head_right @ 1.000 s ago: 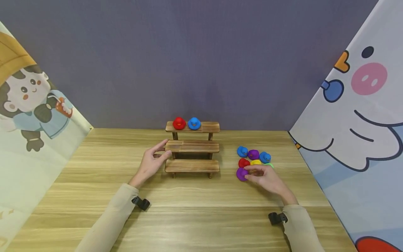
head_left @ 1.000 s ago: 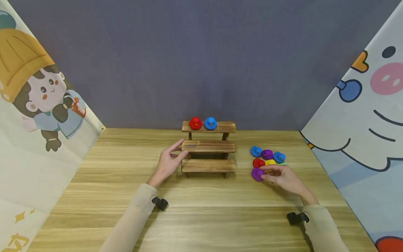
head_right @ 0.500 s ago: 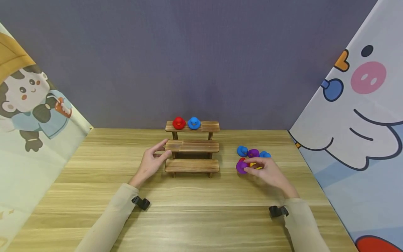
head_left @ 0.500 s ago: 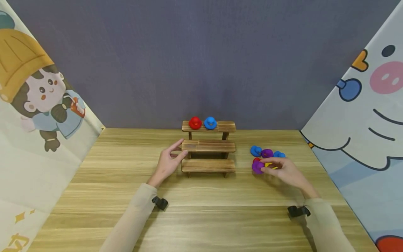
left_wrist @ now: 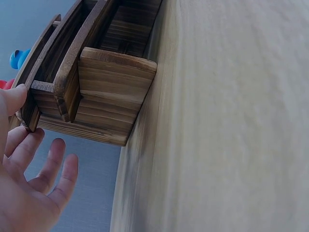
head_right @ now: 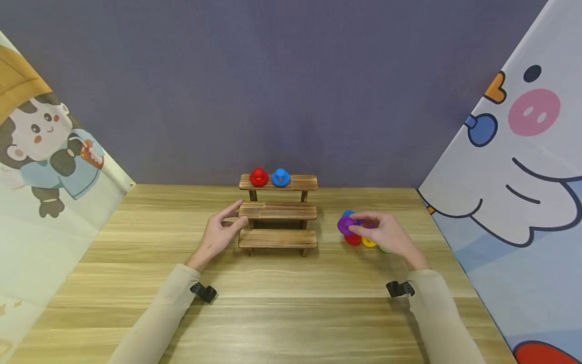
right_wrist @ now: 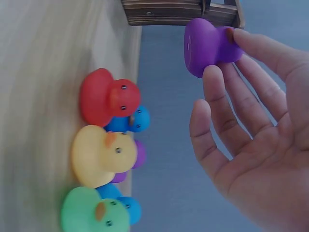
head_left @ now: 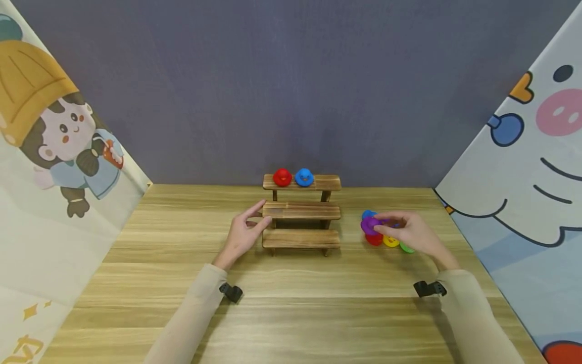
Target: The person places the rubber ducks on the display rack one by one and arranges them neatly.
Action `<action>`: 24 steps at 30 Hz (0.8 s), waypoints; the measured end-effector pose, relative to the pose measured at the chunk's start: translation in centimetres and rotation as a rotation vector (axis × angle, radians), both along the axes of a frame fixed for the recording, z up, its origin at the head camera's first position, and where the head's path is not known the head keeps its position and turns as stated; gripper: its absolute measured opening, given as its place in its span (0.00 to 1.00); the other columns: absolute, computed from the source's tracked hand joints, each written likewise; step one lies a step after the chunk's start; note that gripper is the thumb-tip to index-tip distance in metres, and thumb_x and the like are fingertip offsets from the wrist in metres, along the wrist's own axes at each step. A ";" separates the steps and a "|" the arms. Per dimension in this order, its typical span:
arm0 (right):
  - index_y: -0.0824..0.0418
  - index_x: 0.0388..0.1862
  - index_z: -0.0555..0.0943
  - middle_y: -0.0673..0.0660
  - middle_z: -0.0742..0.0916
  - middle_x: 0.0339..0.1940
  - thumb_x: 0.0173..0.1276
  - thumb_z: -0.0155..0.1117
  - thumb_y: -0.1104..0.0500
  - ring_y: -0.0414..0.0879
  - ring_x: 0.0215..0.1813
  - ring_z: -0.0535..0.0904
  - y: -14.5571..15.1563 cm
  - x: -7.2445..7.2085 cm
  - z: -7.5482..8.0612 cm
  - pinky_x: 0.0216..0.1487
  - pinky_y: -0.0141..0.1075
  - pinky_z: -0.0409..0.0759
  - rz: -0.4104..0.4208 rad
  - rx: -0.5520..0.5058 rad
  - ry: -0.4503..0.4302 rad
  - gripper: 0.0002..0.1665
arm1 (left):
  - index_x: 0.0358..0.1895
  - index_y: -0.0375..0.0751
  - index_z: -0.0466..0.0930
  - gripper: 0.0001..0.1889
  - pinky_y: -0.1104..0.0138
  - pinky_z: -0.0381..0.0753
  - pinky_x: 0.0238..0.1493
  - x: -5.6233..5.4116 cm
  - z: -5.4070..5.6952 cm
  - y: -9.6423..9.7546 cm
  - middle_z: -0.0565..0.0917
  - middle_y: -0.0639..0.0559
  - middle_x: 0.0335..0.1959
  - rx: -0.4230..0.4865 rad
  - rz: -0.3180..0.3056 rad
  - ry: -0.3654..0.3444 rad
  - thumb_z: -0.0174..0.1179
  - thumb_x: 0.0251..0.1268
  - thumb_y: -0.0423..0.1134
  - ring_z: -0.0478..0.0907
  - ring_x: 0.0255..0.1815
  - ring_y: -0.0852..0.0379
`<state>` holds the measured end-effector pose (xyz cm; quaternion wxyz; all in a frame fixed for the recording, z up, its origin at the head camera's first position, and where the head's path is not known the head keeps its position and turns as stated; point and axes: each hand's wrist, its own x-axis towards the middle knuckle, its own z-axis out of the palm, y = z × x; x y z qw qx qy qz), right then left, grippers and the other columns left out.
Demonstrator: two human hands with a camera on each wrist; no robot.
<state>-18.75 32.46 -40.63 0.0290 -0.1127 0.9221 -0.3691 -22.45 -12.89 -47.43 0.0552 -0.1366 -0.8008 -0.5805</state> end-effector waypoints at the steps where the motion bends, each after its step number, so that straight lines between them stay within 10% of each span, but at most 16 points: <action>1: 0.56 0.63 0.88 0.60 0.92 0.56 0.75 0.73 0.47 0.47 0.47 0.86 -0.1 -0.2 0.2 0.41 0.31 0.85 0.006 0.001 0.010 0.23 | 0.78 0.48 0.74 0.29 0.46 0.86 0.62 0.0 0.0 0.0 0.78 0.45 0.76 0.001 0.000 0.001 0.66 0.78 0.45 0.81 0.65 0.43; 24: 0.54 0.64 0.88 0.58 0.93 0.54 0.75 0.73 0.47 0.53 0.50 0.89 -2.9 -3.1 5.2 0.47 0.32 0.88 0.051 -0.021 0.088 0.23 | 0.78 0.46 0.74 0.30 0.43 0.85 0.62 -0.1 0.0 0.0 0.79 0.45 0.75 0.007 0.010 -0.001 0.67 0.77 0.45 0.81 0.64 0.43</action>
